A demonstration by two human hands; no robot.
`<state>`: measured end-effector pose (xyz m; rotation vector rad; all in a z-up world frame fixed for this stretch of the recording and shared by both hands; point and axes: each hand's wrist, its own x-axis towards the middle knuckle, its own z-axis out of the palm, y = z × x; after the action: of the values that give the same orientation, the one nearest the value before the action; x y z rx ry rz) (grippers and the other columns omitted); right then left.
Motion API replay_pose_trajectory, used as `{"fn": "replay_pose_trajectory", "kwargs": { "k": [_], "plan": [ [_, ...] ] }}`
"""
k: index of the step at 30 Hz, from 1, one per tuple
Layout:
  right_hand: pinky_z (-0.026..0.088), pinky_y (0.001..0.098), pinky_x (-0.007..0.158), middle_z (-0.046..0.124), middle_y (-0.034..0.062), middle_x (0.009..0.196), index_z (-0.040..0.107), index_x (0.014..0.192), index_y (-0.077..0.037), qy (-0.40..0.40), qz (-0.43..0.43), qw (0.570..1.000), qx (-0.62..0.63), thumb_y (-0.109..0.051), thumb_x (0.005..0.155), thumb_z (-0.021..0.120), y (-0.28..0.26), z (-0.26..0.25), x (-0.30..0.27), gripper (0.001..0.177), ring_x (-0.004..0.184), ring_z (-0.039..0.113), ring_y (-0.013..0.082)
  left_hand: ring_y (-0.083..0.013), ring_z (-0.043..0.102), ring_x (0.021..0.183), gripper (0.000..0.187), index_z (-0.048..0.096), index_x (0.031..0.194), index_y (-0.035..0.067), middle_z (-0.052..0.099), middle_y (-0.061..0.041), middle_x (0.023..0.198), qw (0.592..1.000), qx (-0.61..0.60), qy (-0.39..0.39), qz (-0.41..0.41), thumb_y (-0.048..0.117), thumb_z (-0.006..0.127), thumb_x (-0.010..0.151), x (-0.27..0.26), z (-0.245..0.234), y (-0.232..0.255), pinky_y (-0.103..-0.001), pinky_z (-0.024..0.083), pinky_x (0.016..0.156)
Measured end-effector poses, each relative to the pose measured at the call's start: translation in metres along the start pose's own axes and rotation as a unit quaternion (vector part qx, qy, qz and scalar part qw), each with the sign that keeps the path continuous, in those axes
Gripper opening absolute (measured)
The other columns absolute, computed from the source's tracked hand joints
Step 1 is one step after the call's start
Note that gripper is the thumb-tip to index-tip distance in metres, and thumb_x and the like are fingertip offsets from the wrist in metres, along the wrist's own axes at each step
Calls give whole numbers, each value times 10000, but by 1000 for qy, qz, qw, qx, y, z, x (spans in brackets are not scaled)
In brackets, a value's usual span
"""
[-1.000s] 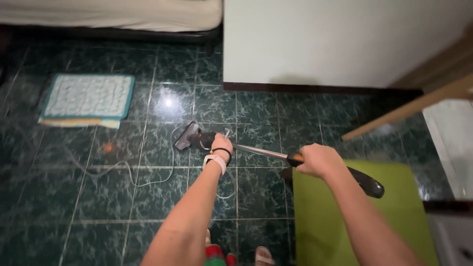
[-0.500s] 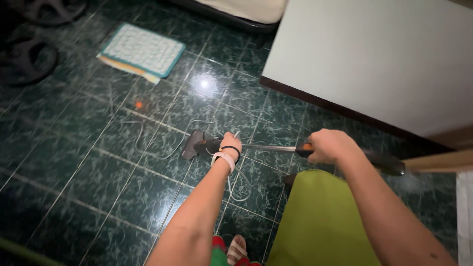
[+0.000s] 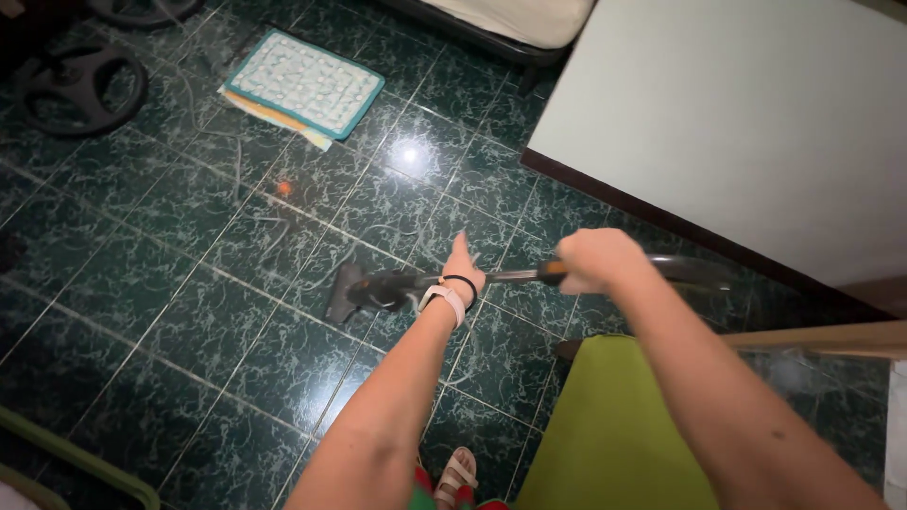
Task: Vacuuming the floor and then folding a portable guest bed to tidy the room.
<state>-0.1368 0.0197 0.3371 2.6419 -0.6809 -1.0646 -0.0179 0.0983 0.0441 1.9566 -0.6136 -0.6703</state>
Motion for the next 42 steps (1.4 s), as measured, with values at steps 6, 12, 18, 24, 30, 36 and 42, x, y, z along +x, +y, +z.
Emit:
{"fn": "replay_pose_trajectory", "kwargs": {
  "k": [6, 12, 18, 24, 30, 36, 42],
  "plan": [
    [586, 421, 834, 755, 83, 999, 762, 1047, -171, 61, 20, 997, 45, -356, 716, 869, -26, 4, 15, 394, 975, 731, 285, -395, 615, 1095, 507, 756, 1181, 218, 599, -266, 1220, 984, 27, -102, 145, 65, 779, 699, -1, -12, 46, -402, 512, 963],
    [586, 414, 818, 761, 70, 1006, 742, 1057, -214, 63, 28, 997, 43, -182, 706, 834, -8, 11, 36, 364, 983, 736, 277, -302, 743, 870, 395, 755, 1068, 126, 762, -144, 907, 946, 108, -270, 145, 243, 848, 702, 18, -15, 61, -406, 583, 823],
    [588, 436, 761, 762, 67, 927, 714, 1060, -212, 106, -2, 994, 20, -237, 769, 769, 25, -5, 27, 297, 908, 743, 286, -291, 745, 928, 381, 778, 1054, 148, 768, -108, 957, 928, 215, -279, 121, 270, 849, 699, 70, -5, 74, -379, 576, 852],
    [572, 430, 761, 746, 73, 861, 731, 968, -168, 104, -65, 992, 7, -315, 772, 770, 51, -34, 51, 248, 877, 725, 295, -341, 732, 928, 177, 815, 958, 138, 773, -146, 993, 952, 210, -222, -17, 200, 672, 876, 125, -2, 74, -422, 573, 842],
    [564, 441, 765, 748, 82, 867, 729, 983, -168, 135, -157, 977, -40, -299, 788, 750, 60, -74, 103, 236, 874, 721, 299, -293, 757, 773, 152, 802, 762, 102, 758, -114, 794, 873, 410, -259, 56, 170, 694, 844, 144, -29, 95, -428, 609, 703],
    [563, 428, 801, 751, 79, 902, 730, 1013, -174, 128, -207, 967, -72, -298, 753, 779, 48, -113, 151, 292, 908, 719, 291, -257, 707, 635, 190, 729, 672, 63, 715, -122, 706, 934, 259, -221, -109, 163, 719, 834, 157, -74, 100, -417, 559, 589],
    [565, 445, 797, 740, 99, 906, 723, 1023, -160, 146, -290, 939, -114, -309, 761, 782, 18, -157, 209, 308, 903, 720, 310, -214, 694, 559, 194, 734, 763, 38, 725, -104, 695, 944, 155, -194, -216, 154, 659, 900, 189, -137, 93, -361, 543, 519]
  ]
}}
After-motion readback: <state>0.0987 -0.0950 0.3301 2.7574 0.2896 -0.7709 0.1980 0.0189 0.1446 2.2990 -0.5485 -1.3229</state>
